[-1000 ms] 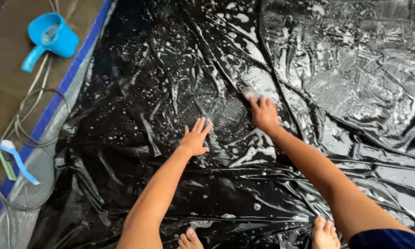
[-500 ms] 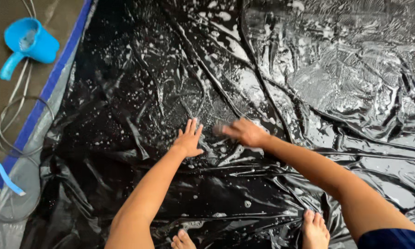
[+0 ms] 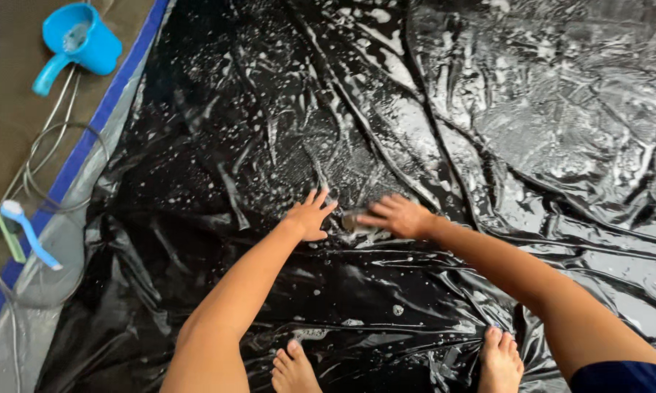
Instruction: The person scrubs a large black tarp with a brush and soapy water, moving across the surface to clean different sections. They occasionally dip the brush into a blue scoop filled with water to rinse it before continuing to scrub the tarp.
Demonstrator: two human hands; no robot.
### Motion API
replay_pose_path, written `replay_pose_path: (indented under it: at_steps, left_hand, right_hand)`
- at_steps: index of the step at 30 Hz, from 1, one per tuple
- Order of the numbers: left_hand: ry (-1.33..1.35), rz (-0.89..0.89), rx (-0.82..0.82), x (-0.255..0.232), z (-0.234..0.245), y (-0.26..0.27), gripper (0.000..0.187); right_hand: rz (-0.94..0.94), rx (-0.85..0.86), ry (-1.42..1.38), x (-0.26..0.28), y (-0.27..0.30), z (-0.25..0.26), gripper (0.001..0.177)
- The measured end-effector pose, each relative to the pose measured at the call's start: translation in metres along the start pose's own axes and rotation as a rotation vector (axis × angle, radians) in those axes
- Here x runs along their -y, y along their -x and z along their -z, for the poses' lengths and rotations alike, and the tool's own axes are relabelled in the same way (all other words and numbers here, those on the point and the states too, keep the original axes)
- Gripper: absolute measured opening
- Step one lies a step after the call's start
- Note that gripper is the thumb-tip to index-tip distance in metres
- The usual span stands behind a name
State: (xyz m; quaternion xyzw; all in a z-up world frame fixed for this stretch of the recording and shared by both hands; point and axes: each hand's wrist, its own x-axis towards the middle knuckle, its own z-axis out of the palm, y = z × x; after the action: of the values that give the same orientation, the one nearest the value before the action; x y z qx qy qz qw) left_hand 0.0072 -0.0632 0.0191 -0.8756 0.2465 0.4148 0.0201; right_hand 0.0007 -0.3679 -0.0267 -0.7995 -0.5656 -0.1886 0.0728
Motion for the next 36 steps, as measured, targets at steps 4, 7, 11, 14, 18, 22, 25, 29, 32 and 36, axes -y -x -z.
replay_pose_path:
  at_steps: [4,7,11,14,18,22,25,29,32,36]
  left_hand:
    - [0.029,0.014,0.015,0.013,-0.008,0.013,0.092]
    - [0.077,0.019,-0.019,0.027,-0.015,0.021,0.094]
    - [0.075,0.209,-0.082,0.059,-0.027,0.03,0.111]
    - [0.129,0.358,-0.123,0.09,-0.035,0.049,0.122]
    - [0.108,0.437,-0.155,0.123,-0.044,0.066,0.15]
    - [0.122,0.425,-0.179,0.123,-0.044,0.074,0.152]
    - [0.122,0.411,-0.229,0.136,-0.04,0.068,0.15]
    - [0.167,0.353,-0.384,0.147,-0.059,0.071,0.138]
    - [0.272,0.414,-0.401,0.154,-0.048,0.078,0.14]
    - [0.363,0.565,-0.355,0.159,-0.05,0.085,0.167]
  right_hand:
    - [-0.278,-0.094,0.01,-0.04,-0.047,-0.005,0.05]
    - [-0.882,0.02,0.234,-0.031,-0.073,-0.022,0.067]
    - [-0.301,0.046,0.055,0.008,-0.117,-0.039,0.061]
    - [-0.111,0.013,0.044,0.007,-0.154,-0.044,0.061]
    - [-0.525,0.169,0.084,-0.038,-0.203,-0.06,0.082]
    - [-0.674,0.199,0.072,-0.013,-0.236,-0.073,0.065]
    - [-0.062,-0.166,-0.271,-0.017,-0.258,-0.078,0.068]
    - [-0.317,-0.002,0.079,-0.065,-0.267,-0.087,0.062]
    - [-0.558,0.056,0.192,-0.07,-0.285,-0.092,0.063]
    - [-0.379,-0.002,0.007,-0.046,-0.317,-0.098,0.058]
